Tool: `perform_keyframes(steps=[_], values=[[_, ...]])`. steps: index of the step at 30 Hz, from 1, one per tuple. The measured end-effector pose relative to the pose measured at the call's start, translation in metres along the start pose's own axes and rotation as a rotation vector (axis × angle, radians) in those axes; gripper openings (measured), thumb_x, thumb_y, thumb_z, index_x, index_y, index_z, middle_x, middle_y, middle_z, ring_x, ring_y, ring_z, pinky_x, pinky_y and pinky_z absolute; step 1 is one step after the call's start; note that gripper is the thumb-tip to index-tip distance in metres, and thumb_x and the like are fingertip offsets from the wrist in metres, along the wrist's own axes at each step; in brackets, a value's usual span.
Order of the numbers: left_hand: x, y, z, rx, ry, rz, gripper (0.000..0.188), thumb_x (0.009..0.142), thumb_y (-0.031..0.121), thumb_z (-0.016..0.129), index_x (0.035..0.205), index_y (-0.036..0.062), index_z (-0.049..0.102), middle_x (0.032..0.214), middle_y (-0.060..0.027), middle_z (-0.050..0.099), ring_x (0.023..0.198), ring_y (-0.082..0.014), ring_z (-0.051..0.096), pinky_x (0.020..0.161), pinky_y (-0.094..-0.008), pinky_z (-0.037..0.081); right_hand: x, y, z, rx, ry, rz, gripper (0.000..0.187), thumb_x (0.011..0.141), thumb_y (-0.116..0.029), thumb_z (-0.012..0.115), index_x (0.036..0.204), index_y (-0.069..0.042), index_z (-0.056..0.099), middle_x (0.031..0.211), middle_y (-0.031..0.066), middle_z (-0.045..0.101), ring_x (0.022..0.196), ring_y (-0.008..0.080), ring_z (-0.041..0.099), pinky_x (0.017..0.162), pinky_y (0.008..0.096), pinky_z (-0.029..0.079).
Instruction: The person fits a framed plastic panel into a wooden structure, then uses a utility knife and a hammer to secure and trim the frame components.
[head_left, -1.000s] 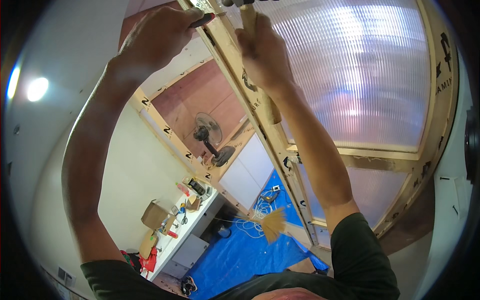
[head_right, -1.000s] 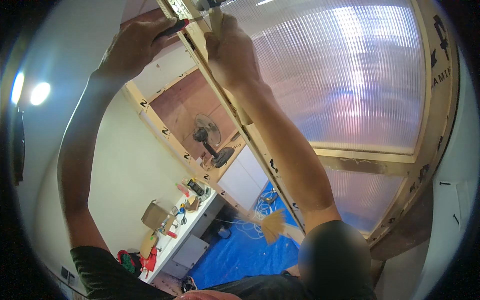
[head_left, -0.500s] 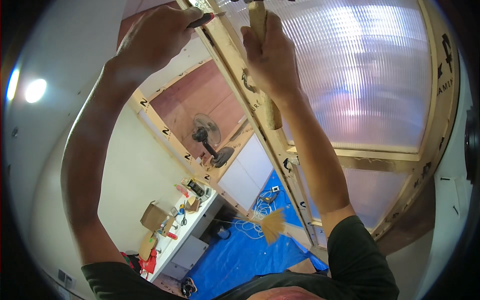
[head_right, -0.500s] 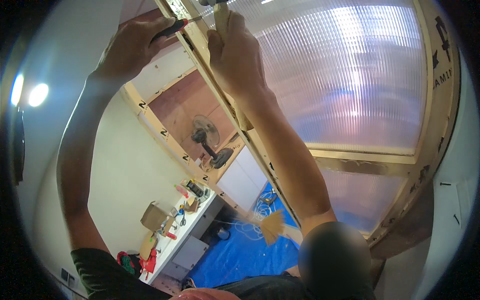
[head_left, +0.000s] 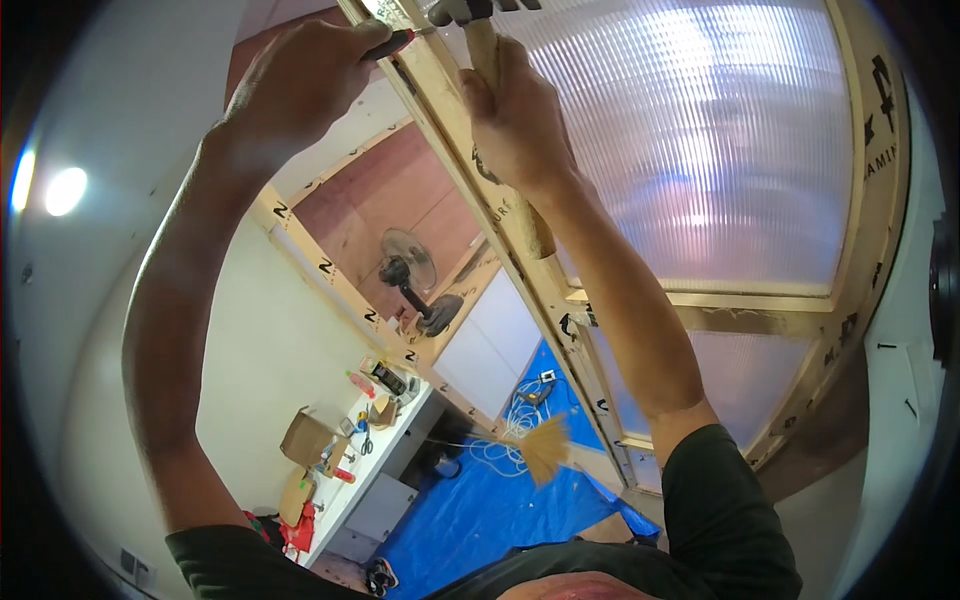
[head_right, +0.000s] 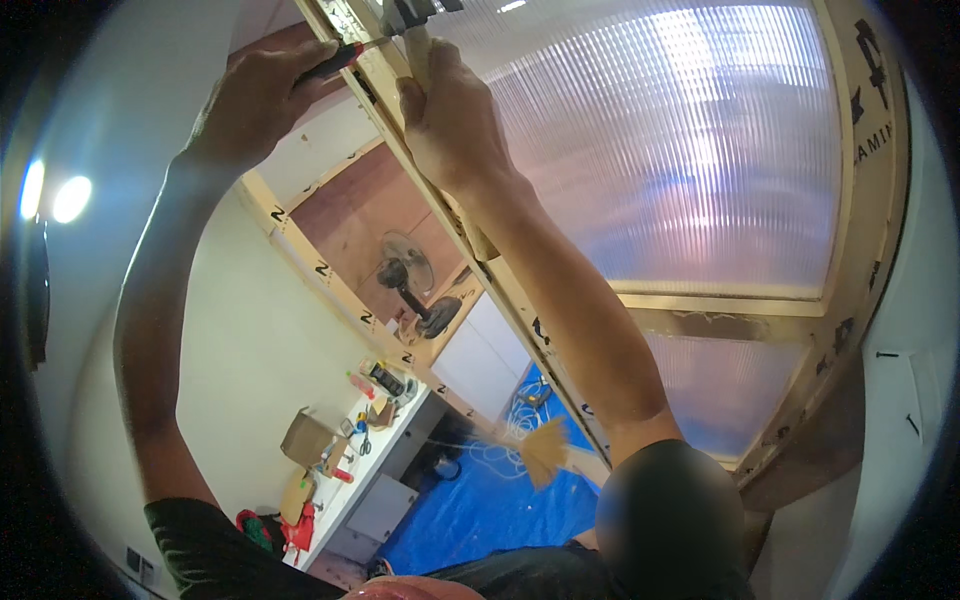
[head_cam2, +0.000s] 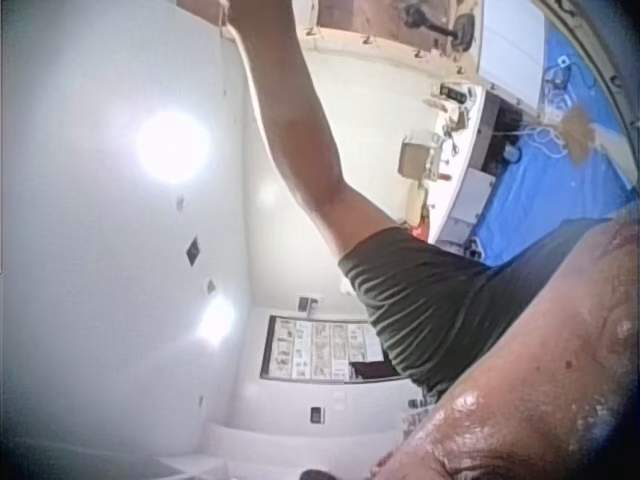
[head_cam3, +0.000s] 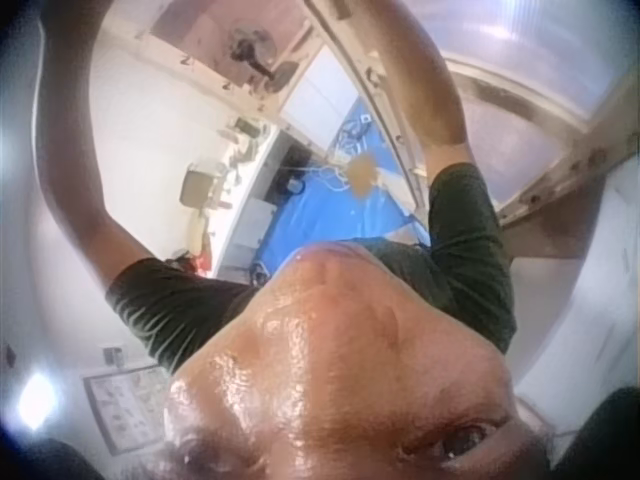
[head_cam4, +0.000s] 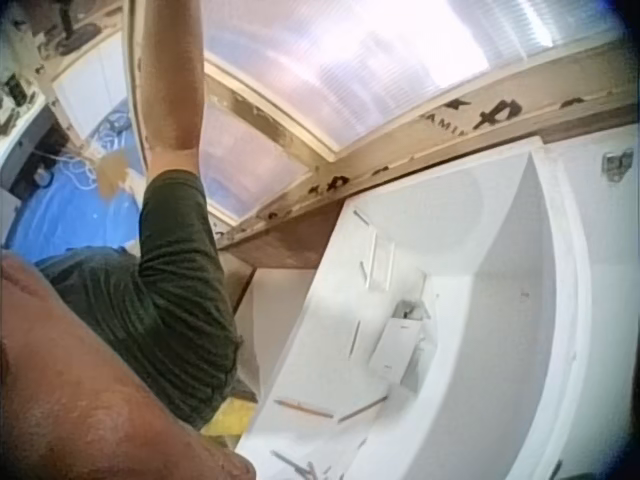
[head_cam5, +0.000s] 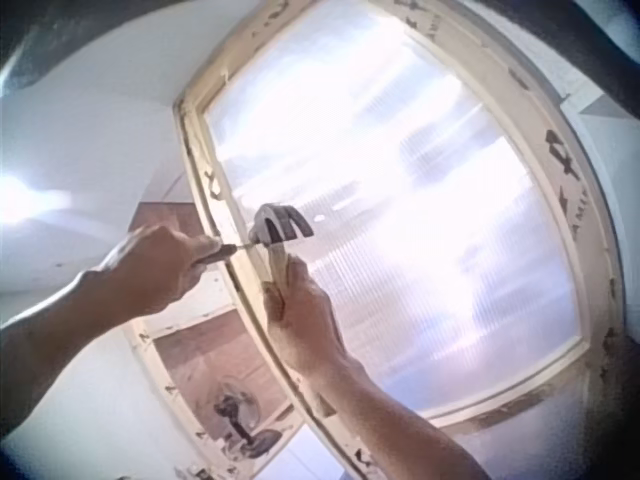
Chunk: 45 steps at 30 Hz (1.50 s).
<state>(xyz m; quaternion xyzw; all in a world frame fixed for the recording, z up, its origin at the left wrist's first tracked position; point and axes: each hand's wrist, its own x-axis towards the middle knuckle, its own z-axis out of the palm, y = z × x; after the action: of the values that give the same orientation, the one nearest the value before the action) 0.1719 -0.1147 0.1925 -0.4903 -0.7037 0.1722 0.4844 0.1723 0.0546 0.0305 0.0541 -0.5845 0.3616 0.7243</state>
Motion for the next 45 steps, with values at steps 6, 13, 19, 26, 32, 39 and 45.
perform_keyframes(steps=[6, 13, 19, 26, 32, 39, 45], values=[[0.0, -0.009, 0.008, 0.018, 0.123, 0.116, 0.028, 0.099, 0.013, 0.056, 0.122, 0.0071, 0.07, 0.079, -0.0149, 0.07, 0.073, -0.03, 0.071, 0.075, -0.0487, 0.056, 0.002, 0.001, -0.003, 0.003, -0.016, -0.024, 0.036, 0.102, -0.023, 0.062, 0.127, 0.0, 0.05, 0.094, 0.0286, 0.07, 0.088, 0.0493, 0.071, 0.076, 0.054, 0.054], [-0.005, -0.011, 0.009, -0.02, 0.136, 0.118, 0.027, 0.098, 0.013, 0.056, 0.12, 0.0054, 0.07, 0.076, -0.0152, 0.069, 0.072, -0.0307, 0.071, 0.075, -0.0487, 0.056, 0.004, -0.019, -0.018, 0.074, -0.104, 0.092, 0.032, 0.102, -0.018, 0.06, 0.125, 0.001, 0.048, 0.107, 0.0354, 0.066, 0.1, 0.0541, 0.065, 0.088, 0.0597, 0.051], [-0.004, -0.009, 0.006, -0.002, 0.088, 0.102, 0.029, 0.097, 0.011, 0.061, 0.125, 0.0062, 0.069, 0.086, -0.0175, 0.07, 0.081, -0.0348, 0.071, 0.078, -0.0483, 0.055, -0.001, -0.017, -0.011, 0.055, -0.106, 0.097, 0.033, 0.103, -0.018, 0.059, 0.125, 0.003, 0.047, 0.101, 0.0349, 0.066, 0.099, 0.0535, 0.066, 0.085, 0.0583, 0.051], [-0.003, -0.003, 0.003, -0.018, 0.034, 0.014, 0.038, 0.095, 0.007, 0.069, 0.133, 0.0085, 0.066, 0.11, -0.02, 0.074, 0.1, -0.0399, 0.071, 0.086, -0.0474, 0.056, -0.002, -0.002, -0.006, -0.002, -0.101, 0.017, 0.032, 0.102, -0.018, 0.06, 0.123, 0.003, 0.047, 0.1, 0.035, 0.067, 0.092, 0.0538, 0.067, 0.079, 0.0586, 0.051], [-0.003, -0.005, -0.001, -0.03, 0.023, 0.023, 0.038, 0.095, 0.006, 0.068, 0.133, 0.0078, 0.066, 0.108, -0.0203, 0.073, 0.099, -0.0397, 0.071, 0.086, -0.0478, 0.056, 0.014, -0.012, -0.024, 0.087, -0.05, 0.066, 0.032, 0.102, -0.025, 0.063, 0.12, -0.001, 0.053, 0.089, 0.0253, 0.07, 0.082, 0.0418, 0.073, 0.074, 0.0501, 0.055], [-0.002, 0.0, 0.0, -0.034, 0.005, -0.003, 0.036, 0.095, 0.006, 0.069, 0.131, 0.0073, 0.066, 0.106, -0.02, 0.073, 0.097, -0.0384, 0.072, 0.086, -0.0472, 0.055, 0.01, 0.006, -0.008, -0.03, -0.051, 0.023, 0.033, 0.101, -0.024, 0.064, 0.12, 0.0, 0.054, 0.091, 0.0263, 0.071, 0.084, 0.0451, 0.072, 0.075, 0.0515, 0.055], [-0.003, 0.002, -0.001, -0.071, 0.012, -0.025, 0.036, 0.095, 0.008, 0.07, 0.131, 0.0076, 0.066, 0.104, -0.0188, 0.074, 0.097, -0.0382, 0.072, 0.087, -0.0463, 0.055, 0.005, 0.002, -0.008, 0.077, -0.006, -0.012, 0.032, 0.1, -0.024, 0.065, 0.121, -0.002, 0.054, 0.093, 0.0264, 0.072, 0.084, 0.0445, 0.073, 0.075, 0.051, 0.055]])
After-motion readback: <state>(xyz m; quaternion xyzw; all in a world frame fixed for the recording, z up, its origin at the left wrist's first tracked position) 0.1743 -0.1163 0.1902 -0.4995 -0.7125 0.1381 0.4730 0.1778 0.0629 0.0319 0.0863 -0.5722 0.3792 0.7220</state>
